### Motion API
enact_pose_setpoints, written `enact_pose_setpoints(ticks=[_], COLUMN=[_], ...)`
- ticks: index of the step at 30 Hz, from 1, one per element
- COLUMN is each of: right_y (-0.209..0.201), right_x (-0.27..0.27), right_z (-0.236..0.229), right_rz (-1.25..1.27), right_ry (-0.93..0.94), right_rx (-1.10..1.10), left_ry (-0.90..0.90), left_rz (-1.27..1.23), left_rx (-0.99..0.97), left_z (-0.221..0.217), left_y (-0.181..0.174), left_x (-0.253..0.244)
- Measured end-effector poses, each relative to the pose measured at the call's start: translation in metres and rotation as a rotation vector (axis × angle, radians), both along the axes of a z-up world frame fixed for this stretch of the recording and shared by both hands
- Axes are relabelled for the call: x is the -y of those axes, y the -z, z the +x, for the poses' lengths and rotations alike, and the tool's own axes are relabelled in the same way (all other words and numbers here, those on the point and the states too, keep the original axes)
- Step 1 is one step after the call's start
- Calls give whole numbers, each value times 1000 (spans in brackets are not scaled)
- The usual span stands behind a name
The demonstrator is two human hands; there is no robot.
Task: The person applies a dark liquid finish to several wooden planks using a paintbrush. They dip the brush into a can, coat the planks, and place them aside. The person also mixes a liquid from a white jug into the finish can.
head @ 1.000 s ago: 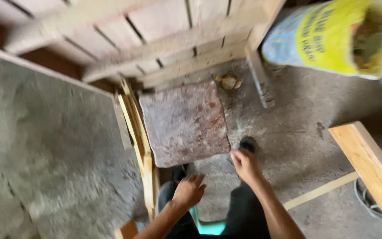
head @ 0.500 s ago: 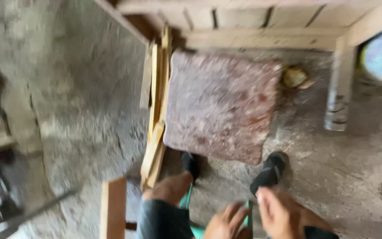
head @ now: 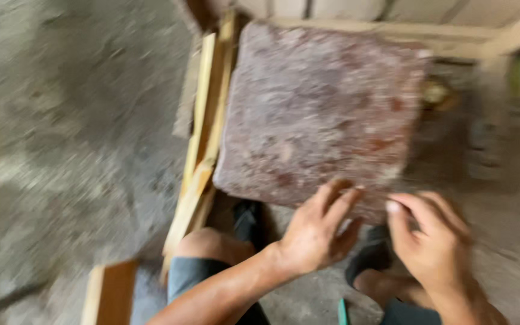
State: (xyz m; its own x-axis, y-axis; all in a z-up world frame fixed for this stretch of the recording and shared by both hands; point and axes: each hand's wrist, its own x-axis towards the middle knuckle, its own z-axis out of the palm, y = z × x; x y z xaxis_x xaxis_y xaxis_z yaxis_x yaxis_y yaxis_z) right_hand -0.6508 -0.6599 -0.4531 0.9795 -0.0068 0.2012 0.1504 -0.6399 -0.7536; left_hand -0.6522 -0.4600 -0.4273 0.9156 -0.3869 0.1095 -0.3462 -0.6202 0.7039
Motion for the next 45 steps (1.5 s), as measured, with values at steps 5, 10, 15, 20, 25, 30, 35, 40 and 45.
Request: enact_pose_setpoints(ticks=[5, 10, 15, 20, 25, 30, 35, 40, 45], right_y=[-2, 68, 225, 353, 416, 395, 347, 343, 361], right_x=[45, 86, 98, 71, 68, 84, 91, 104, 95], right_z=[0, 64, 166, 232, 244, 244, 147, 30, -73], right_rz=[-56, -100, -288, -456, -554, -498, -566, -436, -490], right_ry=[57, 112, 79, 10, 14, -46, -19, 135, 176], right_rx=[98, -7, -287, -354, -248, -399, -533, -634, -666], left_ry=[-7, 39, 3, -66, -105, -84, 29, 111, 143], left_rz=[-52, -1, 12, 88, 132, 141, 96, 101, 110], left_rx=[138, 45, 16, -45, -113, -138, -145, -176, -48], left_z=[1, -5, -9, -14, -8, -5, -14, -25, -47], left_y=[10, 8, 9, 22, 23, 25, 13, 2, 2], left_x=[15, 21, 18, 4, 2, 7, 17, 28, 34])
